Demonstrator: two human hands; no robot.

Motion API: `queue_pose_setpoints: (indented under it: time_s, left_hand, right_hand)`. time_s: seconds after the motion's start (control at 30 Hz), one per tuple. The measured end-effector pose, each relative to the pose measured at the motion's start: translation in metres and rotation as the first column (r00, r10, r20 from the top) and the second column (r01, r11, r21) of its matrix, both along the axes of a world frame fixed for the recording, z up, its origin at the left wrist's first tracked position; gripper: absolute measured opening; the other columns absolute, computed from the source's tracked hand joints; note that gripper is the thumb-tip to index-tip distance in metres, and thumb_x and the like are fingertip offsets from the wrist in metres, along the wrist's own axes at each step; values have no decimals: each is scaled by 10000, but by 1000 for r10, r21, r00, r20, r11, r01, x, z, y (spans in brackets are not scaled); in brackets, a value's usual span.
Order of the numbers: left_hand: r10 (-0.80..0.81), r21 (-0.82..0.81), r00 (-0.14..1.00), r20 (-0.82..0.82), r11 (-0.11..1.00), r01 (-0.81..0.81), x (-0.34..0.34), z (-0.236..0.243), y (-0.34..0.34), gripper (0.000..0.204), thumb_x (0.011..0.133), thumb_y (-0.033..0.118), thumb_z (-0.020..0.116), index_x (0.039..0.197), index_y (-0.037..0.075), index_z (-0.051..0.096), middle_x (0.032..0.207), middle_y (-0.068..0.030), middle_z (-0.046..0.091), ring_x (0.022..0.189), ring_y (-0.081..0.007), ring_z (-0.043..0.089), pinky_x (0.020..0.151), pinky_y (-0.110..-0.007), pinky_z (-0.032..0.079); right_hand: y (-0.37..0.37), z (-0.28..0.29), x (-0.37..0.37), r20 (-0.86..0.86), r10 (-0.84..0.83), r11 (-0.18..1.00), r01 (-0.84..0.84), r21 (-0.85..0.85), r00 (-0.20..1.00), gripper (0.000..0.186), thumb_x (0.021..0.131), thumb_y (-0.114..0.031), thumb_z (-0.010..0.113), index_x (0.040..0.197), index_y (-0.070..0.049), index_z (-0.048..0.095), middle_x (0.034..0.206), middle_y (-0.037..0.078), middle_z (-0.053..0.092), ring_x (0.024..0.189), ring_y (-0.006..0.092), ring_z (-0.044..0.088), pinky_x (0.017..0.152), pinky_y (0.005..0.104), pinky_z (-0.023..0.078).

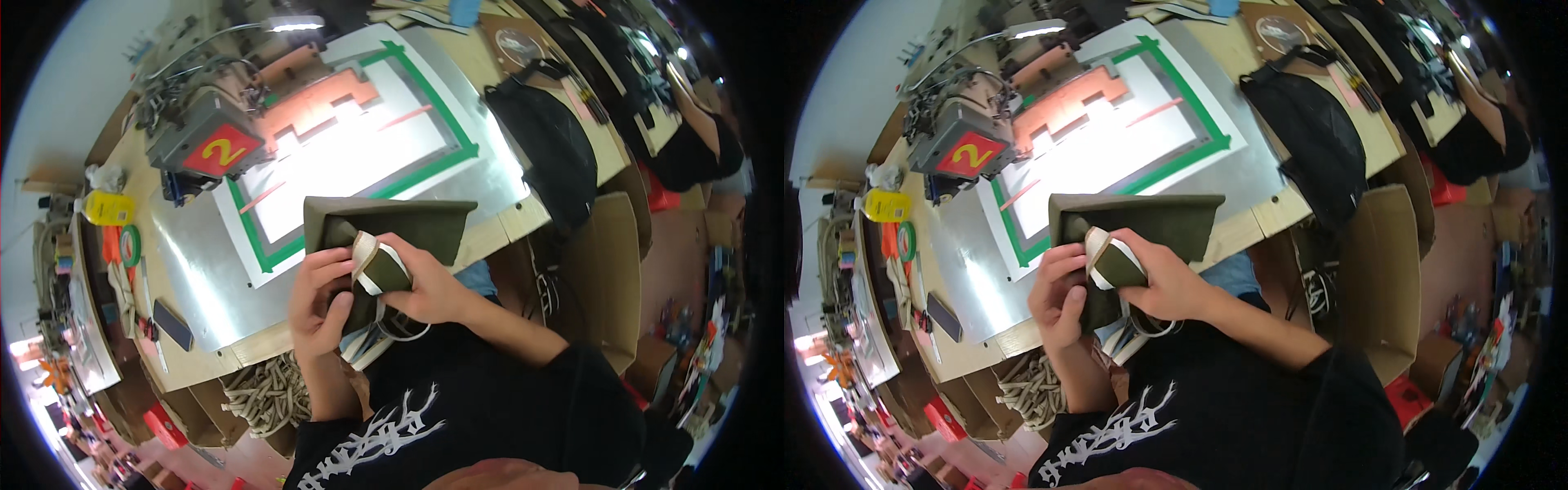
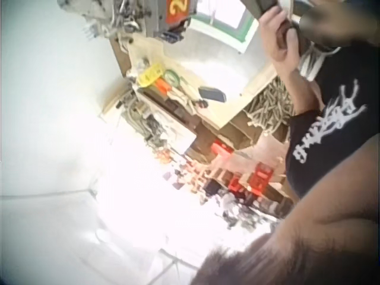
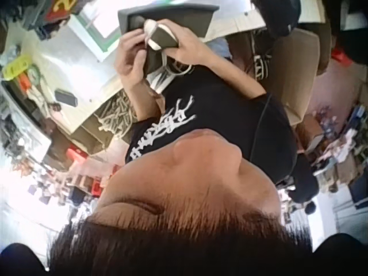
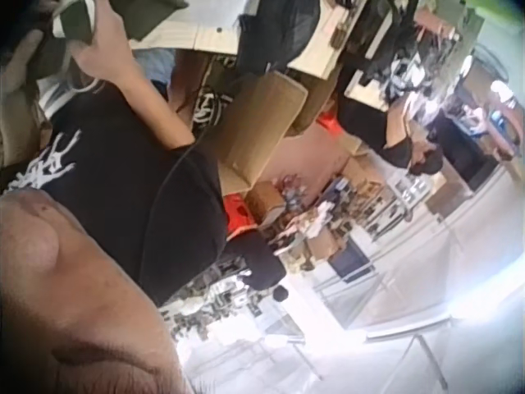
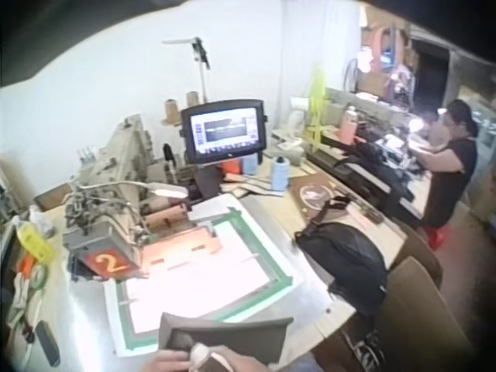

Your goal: The user is sewing straps onto a canvas bag using a programmable sewing machine.

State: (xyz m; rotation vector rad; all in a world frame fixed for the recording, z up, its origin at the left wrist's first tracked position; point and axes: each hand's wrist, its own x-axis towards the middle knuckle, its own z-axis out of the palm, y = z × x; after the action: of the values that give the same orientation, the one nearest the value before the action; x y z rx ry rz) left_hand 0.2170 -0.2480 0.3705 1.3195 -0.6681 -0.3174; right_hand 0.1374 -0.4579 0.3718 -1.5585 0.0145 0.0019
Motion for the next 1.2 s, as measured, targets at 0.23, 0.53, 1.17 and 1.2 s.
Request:
queue_pose_setpoints:
  time_s: [0.23, 0.53, 1.17, 1.2]
  left_hand:
    - [85, 473, 812, 577, 776, -417, 20, 40, 32, 721, 815, 44, 862, 1517, 28, 697, 1591, -230, 575, 1443, -405, 550, 1207, -486, 428]
    - [-624, 637, 780, -41, 585, 502, 31, 49, 1, 703, 913, -125, 739, 1589, 30, 620, 1196, -95, 733, 892, -137, 694, 715, -264, 548]
    - [-862, 715, 269, 430, 507, 482, -108, -5, -233, 676, 988, 139, 693, 1647, 240, 584, 1174, -168, 749, 1083, -364, 768, 866, -469, 627]
    - [-842, 730, 194, 503, 535, 425, -118, -28, -246, 653, 968, 143, 699, 1611, 223, 621, 1125, -164, 781, 1033, -369, 789, 825, -476, 632]
  right_hand:
    - [-18, -31, -37, 231, 280, 884, -156, -441, 932, 535, 990, -125, 699, 1505, -9, 609, 1428, 239, 680, 1295, 446, 644, 1116, 496, 531]
    - [-39, 32, -65, -110, 547, 825, -557, -96, 830, 563, 887, -35, 644, 1450, -54, 636, 1204, 254, 773, 1139, 472, 728, 970, 522, 577]
    - [-64, -118, -212, -264, -436, 776, 211, -595, 860, 446, 993, -207, 790, 1401, -44, 715, 1401, 179, 725, 1336, 335, 663, 1124, 498, 508]
    - [-63, -98, -197, -341, -427, 776, 146, -613, 838, 420, 997, -237, 796, 1367, -47, 735, 1404, 179, 732, 1335, 354, 662, 1117, 502, 513]
